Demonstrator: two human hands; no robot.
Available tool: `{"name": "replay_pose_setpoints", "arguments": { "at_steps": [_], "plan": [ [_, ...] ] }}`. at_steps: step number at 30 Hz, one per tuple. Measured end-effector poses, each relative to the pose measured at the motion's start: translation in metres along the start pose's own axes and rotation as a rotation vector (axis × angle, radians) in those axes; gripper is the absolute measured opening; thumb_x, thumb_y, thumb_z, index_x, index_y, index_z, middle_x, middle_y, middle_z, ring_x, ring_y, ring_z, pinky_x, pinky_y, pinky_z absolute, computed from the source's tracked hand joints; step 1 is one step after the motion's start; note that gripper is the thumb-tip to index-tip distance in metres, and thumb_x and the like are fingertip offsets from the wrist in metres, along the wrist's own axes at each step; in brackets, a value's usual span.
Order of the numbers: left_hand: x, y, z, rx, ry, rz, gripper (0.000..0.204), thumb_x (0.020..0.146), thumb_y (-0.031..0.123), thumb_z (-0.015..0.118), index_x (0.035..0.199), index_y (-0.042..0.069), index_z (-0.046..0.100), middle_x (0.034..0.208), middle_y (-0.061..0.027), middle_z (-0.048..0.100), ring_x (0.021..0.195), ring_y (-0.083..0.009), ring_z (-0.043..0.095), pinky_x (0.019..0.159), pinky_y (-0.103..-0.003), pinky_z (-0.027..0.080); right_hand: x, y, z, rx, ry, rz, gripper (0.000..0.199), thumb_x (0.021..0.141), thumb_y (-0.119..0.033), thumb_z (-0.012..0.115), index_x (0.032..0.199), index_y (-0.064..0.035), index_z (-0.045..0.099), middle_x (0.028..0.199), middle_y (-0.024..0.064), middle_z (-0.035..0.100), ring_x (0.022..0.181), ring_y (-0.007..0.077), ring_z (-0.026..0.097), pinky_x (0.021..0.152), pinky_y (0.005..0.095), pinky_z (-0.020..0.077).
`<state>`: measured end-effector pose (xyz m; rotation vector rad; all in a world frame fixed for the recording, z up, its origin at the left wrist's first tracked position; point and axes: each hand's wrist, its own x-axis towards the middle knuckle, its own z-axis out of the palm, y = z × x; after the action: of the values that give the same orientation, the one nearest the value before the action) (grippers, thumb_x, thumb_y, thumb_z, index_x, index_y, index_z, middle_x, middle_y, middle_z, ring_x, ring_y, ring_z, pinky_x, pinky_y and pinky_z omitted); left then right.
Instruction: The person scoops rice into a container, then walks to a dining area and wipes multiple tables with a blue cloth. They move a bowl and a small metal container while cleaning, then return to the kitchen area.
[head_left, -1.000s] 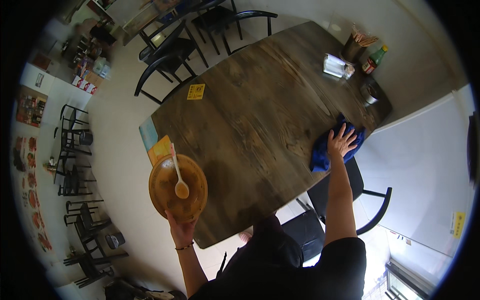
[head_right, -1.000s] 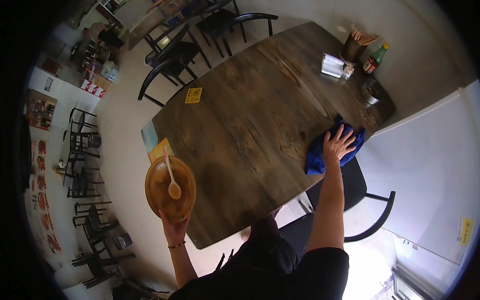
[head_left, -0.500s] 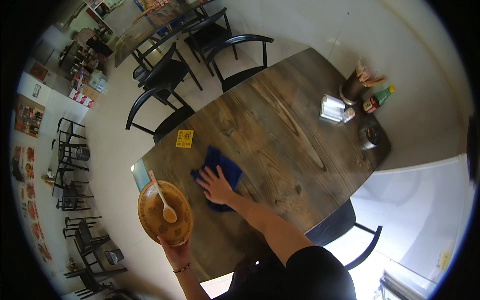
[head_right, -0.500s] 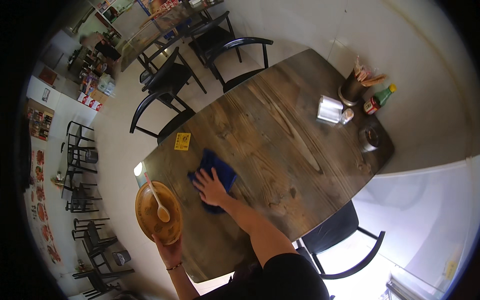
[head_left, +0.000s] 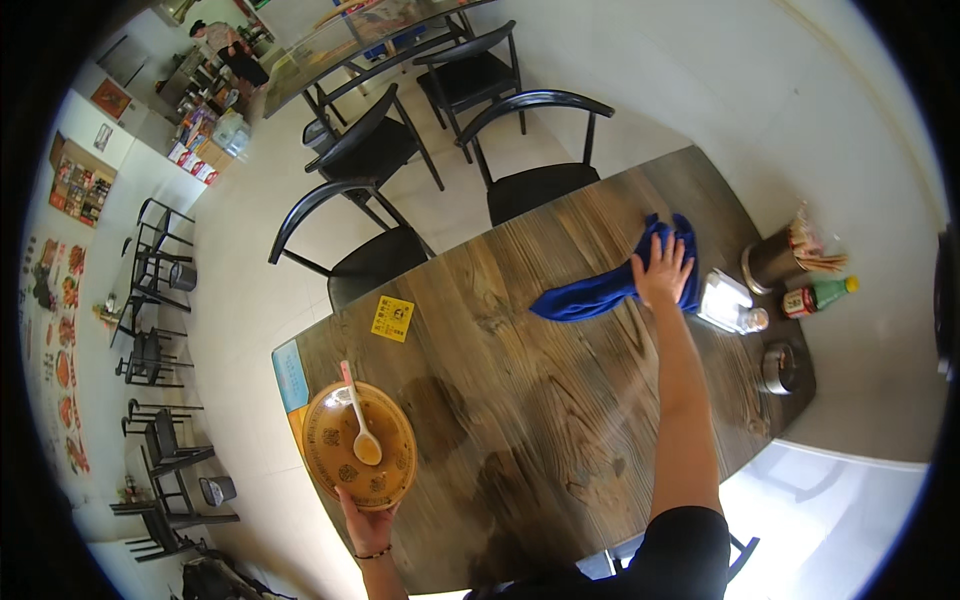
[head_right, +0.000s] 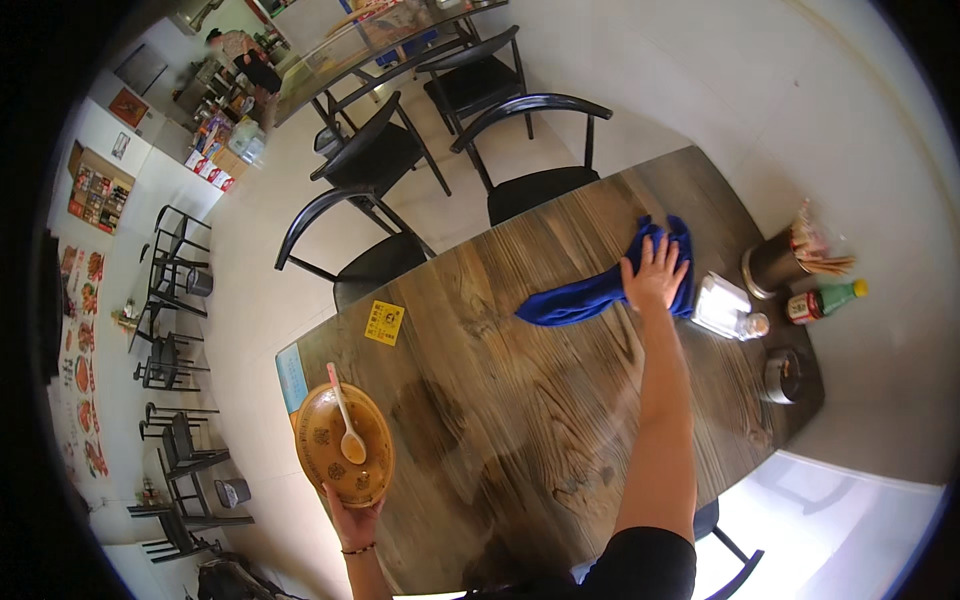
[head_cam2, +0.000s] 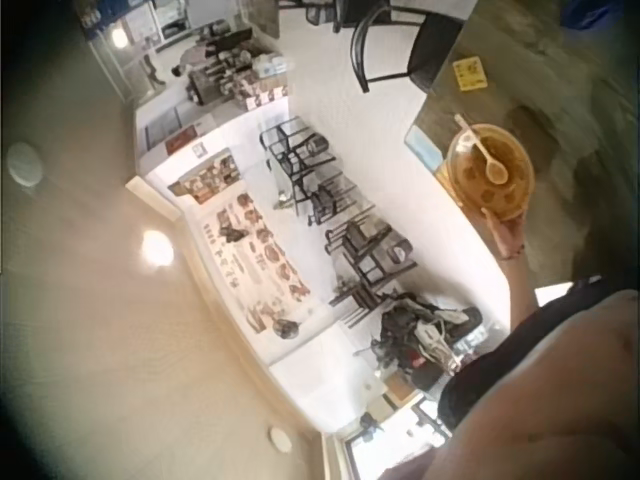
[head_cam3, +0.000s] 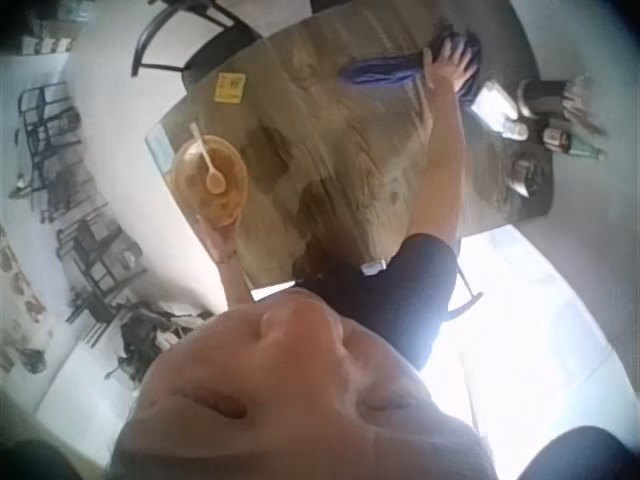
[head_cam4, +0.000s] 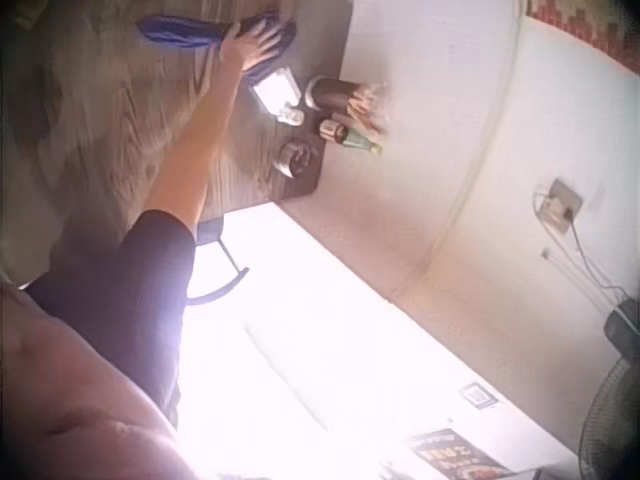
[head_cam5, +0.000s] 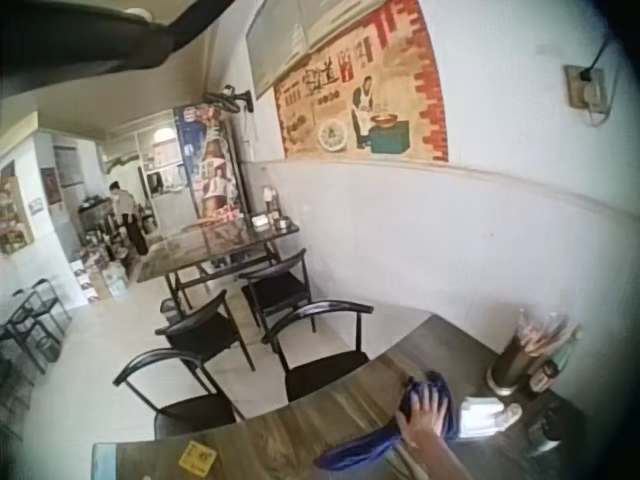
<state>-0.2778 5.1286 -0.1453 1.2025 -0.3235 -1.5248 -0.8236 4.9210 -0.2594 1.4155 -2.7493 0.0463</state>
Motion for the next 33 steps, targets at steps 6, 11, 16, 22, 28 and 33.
{"name": "replay_pose_setpoints", "arguments": {
  "at_steps": [6,11,16,22,28,33],
  "plan": [
    [0.012,-0.005,-0.001,-0.039,0.031,-0.011,0.060,0.087,0.053,0.041,0.132,0.015,0.031,0.129,-0.0067,0.044,0.110,-0.0252,0.050,0.079,-0.041,0.049,0.055,-0.061,0.005,0.068,0.081,0.282,0.065,0.084,-0.056,0.035,0.137,-0.0199,0.028,0.145,0.0105,0.019,0.133,0.0338,0.011,0.099,0.0628,0.0085],
    [0.004,0.002,0.002,-0.013,0.078,0.036,0.059,0.088,0.053,0.039,0.131,0.013,0.033,0.126,-0.0076,0.047,0.106,-0.0254,0.053,0.076,-0.039,0.051,0.009,-0.196,0.004,0.149,0.166,-0.194,0.064,0.081,-0.052,0.042,0.131,-0.0125,0.039,0.141,0.0126,0.026,0.131,0.0328,0.016,0.100,0.0592,0.0095],
    [-0.010,0.008,-0.012,-0.069,0.117,0.075,0.059,0.088,0.052,0.038,0.131,0.011,0.032,0.126,-0.0101,0.046,0.107,-0.0264,0.053,0.081,-0.041,0.050,-0.130,-0.337,-0.011,0.303,0.014,-0.808,0.062,0.082,-0.047,0.039,0.132,-0.0111,0.038,0.141,0.0118,0.026,0.133,0.0306,0.015,0.102,0.0596,0.0091],
    [-0.035,0.019,-0.019,-0.067,0.120,0.118,0.059,0.091,0.051,0.032,0.133,0.010,0.027,0.130,-0.0112,0.041,0.114,-0.0278,0.047,0.088,-0.043,0.046,-0.345,-0.377,-0.004,0.440,-0.293,-1.517,0.059,0.082,-0.041,0.044,0.133,-0.0116,0.037,0.142,0.0092,0.026,0.132,0.0274,0.017,0.104,0.0563,0.0070],
    [-0.044,0.020,-0.027,-0.172,0.130,0.148,0.060,0.091,0.052,0.030,0.133,0.010,0.027,0.130,-0.0112,0.041,0.116,-0.0280,0.045,0.088,-0.044,0.045,-0.382,-0.304,-0.001,0.667,-0.350,-1.485,0.055,0.080,-0.038,0.050,0.127,-0.0097,0.043,0.136,0.0097,0.036,0.130,0.0276,0.022,0.106,0.0505,0.0116],
    [-0.047,0.010,-0.073,-0.234,0.125,0.118,0.062,0.091,0.054,0.026,0.135,0.010,0.024,0.130,-0.0119,0.041,0.115,-0.0265,0.046,0.093,-0.042,0.042,-0.294,-0.200,-0.020,0.488,-0.104,-1.097,0.048,0.076,-0.033,0.057,0.119,-0.0129,0.050,0.127,0.0147,0.044,0.121,0.0346,0.035,0.100,0.0554,0.0226]
  ]
}}
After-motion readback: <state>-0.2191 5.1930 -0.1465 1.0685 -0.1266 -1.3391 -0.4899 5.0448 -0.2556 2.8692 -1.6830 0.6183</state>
